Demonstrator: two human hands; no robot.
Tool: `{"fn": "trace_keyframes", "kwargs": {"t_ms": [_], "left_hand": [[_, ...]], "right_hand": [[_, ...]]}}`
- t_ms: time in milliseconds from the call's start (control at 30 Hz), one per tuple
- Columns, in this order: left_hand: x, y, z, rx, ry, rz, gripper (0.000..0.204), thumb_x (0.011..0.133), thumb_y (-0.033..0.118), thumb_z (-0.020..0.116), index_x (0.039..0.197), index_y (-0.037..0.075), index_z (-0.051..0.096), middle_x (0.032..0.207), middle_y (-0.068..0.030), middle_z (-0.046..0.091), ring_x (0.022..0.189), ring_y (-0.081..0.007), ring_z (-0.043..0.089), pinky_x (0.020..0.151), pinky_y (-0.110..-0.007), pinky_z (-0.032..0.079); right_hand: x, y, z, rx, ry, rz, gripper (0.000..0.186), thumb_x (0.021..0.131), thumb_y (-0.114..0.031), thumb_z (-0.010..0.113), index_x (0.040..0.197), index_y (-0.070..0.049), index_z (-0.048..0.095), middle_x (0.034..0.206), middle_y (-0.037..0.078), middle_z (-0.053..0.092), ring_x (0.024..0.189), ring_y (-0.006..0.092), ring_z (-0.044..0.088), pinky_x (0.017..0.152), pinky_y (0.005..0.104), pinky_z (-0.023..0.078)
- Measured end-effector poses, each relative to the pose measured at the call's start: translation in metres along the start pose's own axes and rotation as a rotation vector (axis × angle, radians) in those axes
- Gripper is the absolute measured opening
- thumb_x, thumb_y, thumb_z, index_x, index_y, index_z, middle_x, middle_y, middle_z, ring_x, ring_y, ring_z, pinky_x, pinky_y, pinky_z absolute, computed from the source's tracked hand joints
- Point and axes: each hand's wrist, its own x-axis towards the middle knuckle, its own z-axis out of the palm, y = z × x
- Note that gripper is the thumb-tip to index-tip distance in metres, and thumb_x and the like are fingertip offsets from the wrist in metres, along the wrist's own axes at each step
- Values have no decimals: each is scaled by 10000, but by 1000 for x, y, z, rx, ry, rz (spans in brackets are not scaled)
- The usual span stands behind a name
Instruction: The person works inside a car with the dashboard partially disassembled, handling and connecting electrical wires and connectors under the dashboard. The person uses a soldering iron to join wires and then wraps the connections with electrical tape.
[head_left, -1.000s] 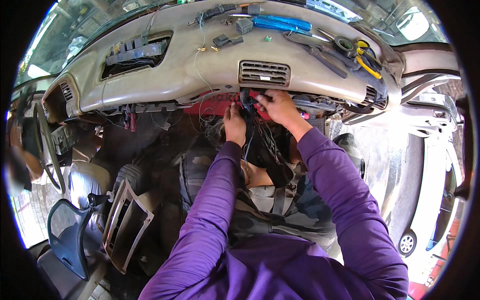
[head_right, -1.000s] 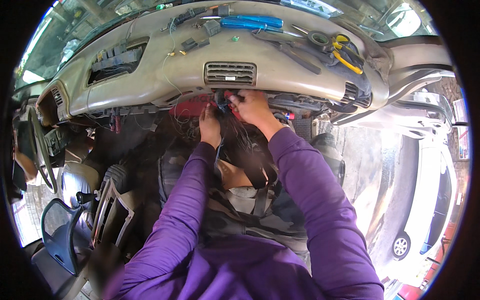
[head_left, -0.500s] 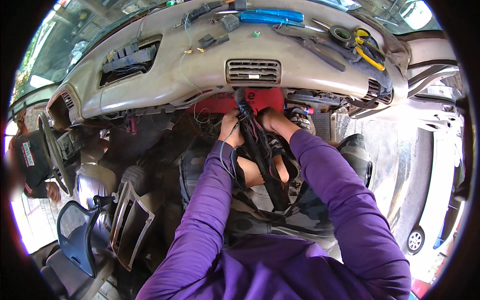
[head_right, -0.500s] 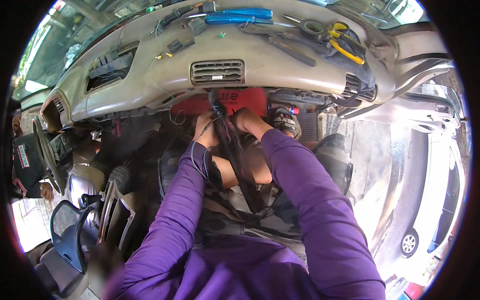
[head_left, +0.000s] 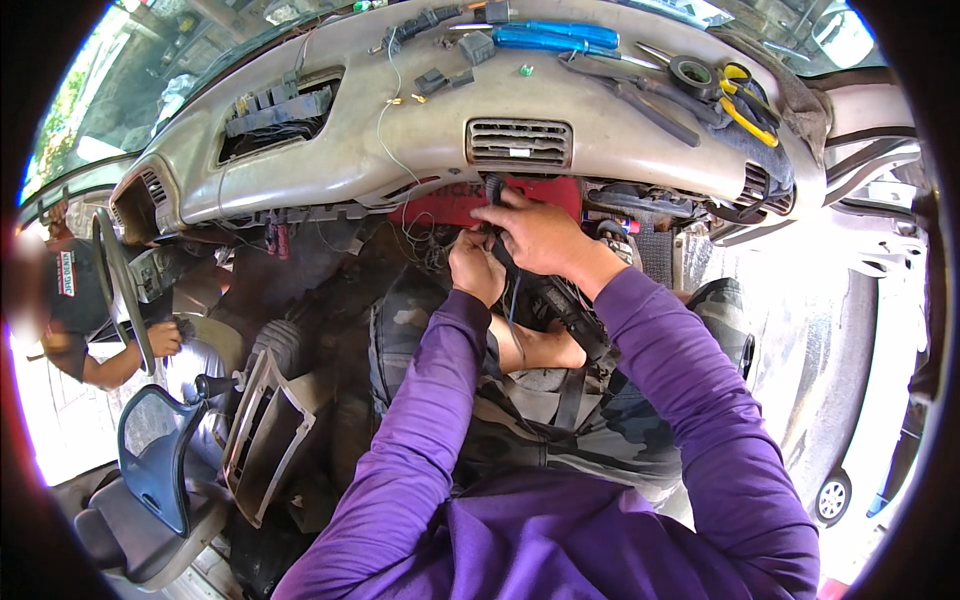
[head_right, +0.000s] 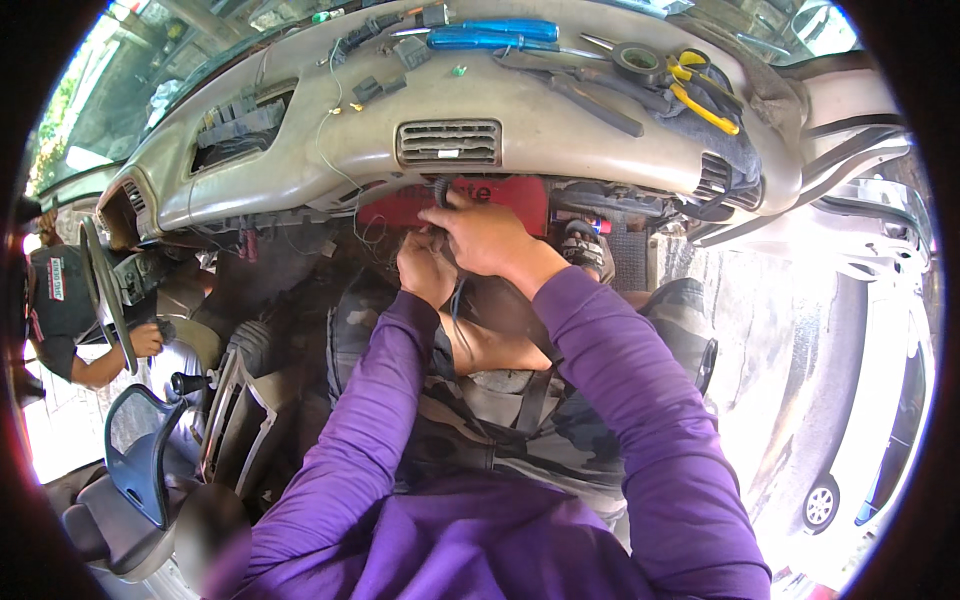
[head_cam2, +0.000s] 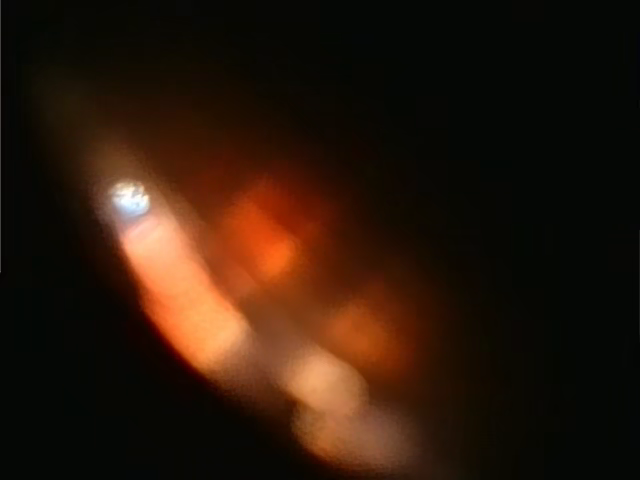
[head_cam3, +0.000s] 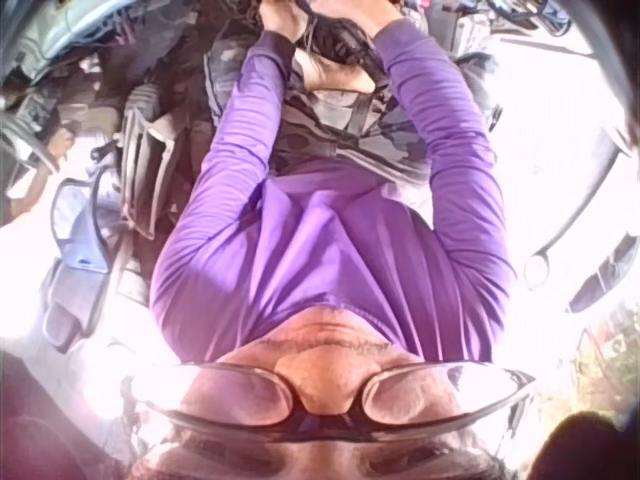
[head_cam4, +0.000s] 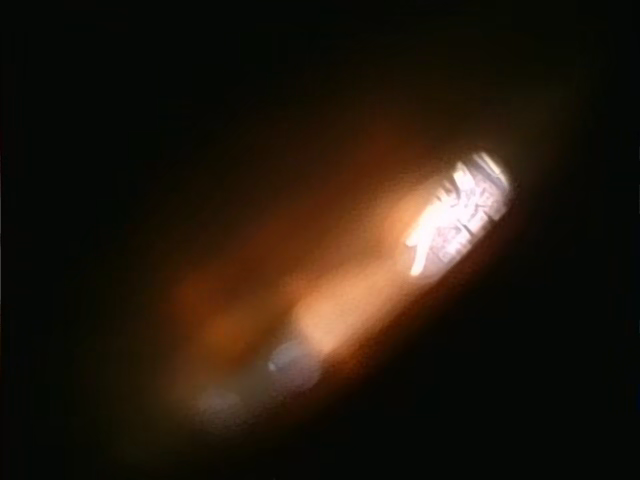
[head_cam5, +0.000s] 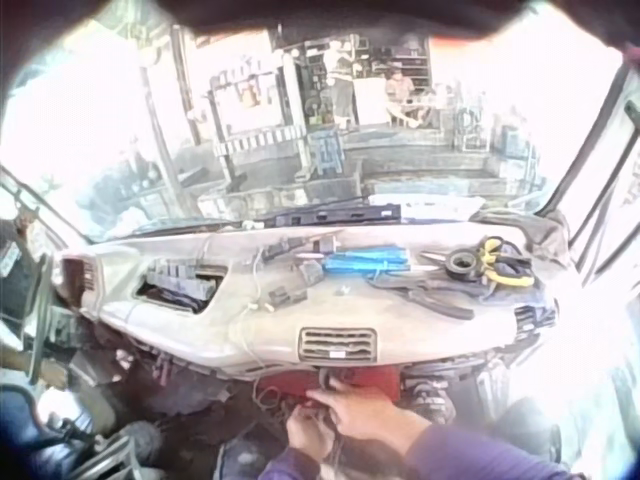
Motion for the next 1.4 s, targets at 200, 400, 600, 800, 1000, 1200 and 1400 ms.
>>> {"fn": "trace_keyframes", "kwargs": {"t_ms": [200,400,600,800,1000,1200,1400], "left_hand": [[3,31,10,-558,-136,-359,66,857,87,480,874,69,541,922,-18,563,916,-132,529,897,-249,405],[5,37,33,-22,-56,-150,462,935,198,756,1251,2,483,1084,-99,652,968,-152,601,872,-290,479],[11,43,27,21,-39,-199,484,953,257,739,1306,-8,539,1089,-88,684,958,-141,620,859,-275,485],[23,30,22,-181,-217,-344,233,972,149,590,1120,-8,677,1005,-95,696,857,-188,657,808,-327,542],[16,11,3,-40,-94,-379,293,964,211,479,979,14,695,954,-117,698,853,-224,667,788,-365,532],[34,-42,-21,260,-105,-128,252,952,170,494,1064,44,681,921,-118,683,859,-202,630,792,-309,487],[32,-38,-18,208,-248,-52,208,946,64,481,1054,51,659,924,-27,672,831,-138,616,745,-295,488]], "right_hand": [[8,8,0,-64,-128,135,289,927,-187,600,1190,-94,674,1074,142,710,895,358,710,776,467,567],[7,38,7,926,112,556,261,1003,-212,613,1148,4,642,912,83,707,703,177,658,592,303,521],[2,74,34,993,431,684,176,946,-131,634,1060,-11,698,912,62,698,763,141,619,689,302,500],[-4,97,90,733,-167,1049,330,967,-237,517,1037,32,695,1003,177,733,841,286,685,689,427,484],[0,74,43,224,-171,632,367,927,-288,576,1161,-24,676,1096,280,689,932,380,680,829,410,515],[6,41,4,424,-45,462,290,970,-204,604,1210,-54,664,1114,218,712,1011,317,701,875,396,535],[7,28,6,366,31,340,246,928,-159,674,1149,-56,701,1062,182,730,981,314,714,854,381,548]]}}
